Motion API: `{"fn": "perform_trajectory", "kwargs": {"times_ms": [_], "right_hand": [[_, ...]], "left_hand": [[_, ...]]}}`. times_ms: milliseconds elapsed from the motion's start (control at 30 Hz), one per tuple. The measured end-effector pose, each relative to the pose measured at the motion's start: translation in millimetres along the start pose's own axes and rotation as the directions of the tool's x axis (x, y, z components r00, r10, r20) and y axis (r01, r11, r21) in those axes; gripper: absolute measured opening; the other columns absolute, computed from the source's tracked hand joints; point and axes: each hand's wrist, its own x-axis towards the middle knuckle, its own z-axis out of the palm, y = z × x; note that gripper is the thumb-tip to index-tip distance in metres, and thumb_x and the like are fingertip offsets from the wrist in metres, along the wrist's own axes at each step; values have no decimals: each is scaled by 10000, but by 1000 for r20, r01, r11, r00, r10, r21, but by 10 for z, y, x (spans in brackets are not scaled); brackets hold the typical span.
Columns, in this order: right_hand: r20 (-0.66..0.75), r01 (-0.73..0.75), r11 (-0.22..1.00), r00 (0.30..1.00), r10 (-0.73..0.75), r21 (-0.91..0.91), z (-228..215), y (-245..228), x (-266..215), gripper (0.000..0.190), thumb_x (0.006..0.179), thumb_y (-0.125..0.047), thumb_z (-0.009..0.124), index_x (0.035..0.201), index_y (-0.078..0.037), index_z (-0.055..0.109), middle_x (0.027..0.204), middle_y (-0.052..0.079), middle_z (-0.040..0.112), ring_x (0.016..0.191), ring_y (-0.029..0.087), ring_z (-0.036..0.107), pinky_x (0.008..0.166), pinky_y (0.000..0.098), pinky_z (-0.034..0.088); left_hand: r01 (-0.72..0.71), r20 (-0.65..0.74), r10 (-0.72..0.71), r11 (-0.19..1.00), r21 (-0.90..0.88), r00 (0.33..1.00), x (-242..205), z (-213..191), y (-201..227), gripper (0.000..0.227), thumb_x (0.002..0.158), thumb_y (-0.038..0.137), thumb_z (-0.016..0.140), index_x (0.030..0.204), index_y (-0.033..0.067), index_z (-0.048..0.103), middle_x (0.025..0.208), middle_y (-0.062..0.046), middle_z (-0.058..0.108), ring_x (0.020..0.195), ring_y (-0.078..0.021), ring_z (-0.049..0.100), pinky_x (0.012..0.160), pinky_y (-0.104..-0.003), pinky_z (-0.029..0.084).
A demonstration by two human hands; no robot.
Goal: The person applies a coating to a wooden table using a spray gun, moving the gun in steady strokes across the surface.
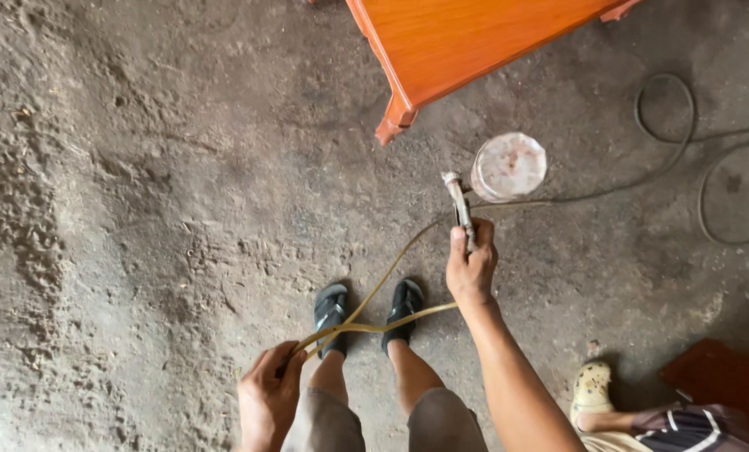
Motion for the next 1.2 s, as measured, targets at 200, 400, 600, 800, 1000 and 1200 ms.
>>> {"fn": "perform_trajectory", "kwargs": {"times_ms": [200, 400, 600, 800, 1000, 1200], "right_hand": [[125, -162, 978, 976, 179, -133, 209, 115, -117, 412, 1035, -457, 565, 1110, -52, 566, 850, 166, 673, 786, 356, 674, 726, 476, 501], [98, -85, 991, 991, 96, -108, 383, -250, -447, 367, 995, -369, 622, 1151, -40, 569, 916, 178, 682, 838, 387, 673, 758, 483, 513], [-16, -24, 991, 1000, 22, -135, 706, -675, -483, 412, 995, -405, 641, 1179, -44, 568, 989, 193, 670, 897, 418, 664, 800, 485, 519], [-89, -122, 975, 990, 107, -186, 1189, -967, -472, 502, 1001, -505, 612, 1210, -51, 576, 1042, 185, 687, 926, 416, 679, 807, 499, 520], [-181, -98, 981, 981, 67, -168, 1496, -1170, -541, 558, 1010, -509, 608, 1262, -14, 555, 1021, 190, 679, 920, 412, 679, 813, 489, 526], [-165, -217, 935, 971, 175, -282, 1531, -1113, -728, 513, 999, -485, 610, 1226, -29, 563, 976, 179, 690, 869, 394, 703, 780, 489, 540]], "left_hand": [[-47, 27, 46, 998, 44, 999, 91, 87, -41, 186, 857, 153, 757, 1023, 71, 773, 887, -81, 775, 699, -145, 764, 602, -280, 594], [0, 44, 0, 1000, -7, 999, 347, -37, -65, 220, 813, 152, 787, 1016, 68, 782, 837, -113, 764, 679, -191, 769, 629, -314, 596], [-72, 181, 64, 997, 39, 981, 811, -447, -274, 200, 822, 156, 792, 1001, 70, 767, 834, -111, 756, 672, -213, 757, 619, -314, 584], [-107, 293, 105, 994, -10, 950, 1256, -814, -463, 220, 787, 141, 785, 996, 75, 767, 855, -99, 773, 666, -209, 786, 571, -303, 597], [-79, 325, 92, 995, -52, 941, 1550, -1060, -588, 185, 846, 130, 764, 1010, 45, 764, 879, -113, 779, 706, -199, 799, 615, -295, 615], [-101, 410, 85, 995, 16, 908, 1675, -1123, -589, 194, 848, 164, 759, 1011, 60, 771, 888, -97, 787, 681, -196, 803, 570, -293, 631]]}}
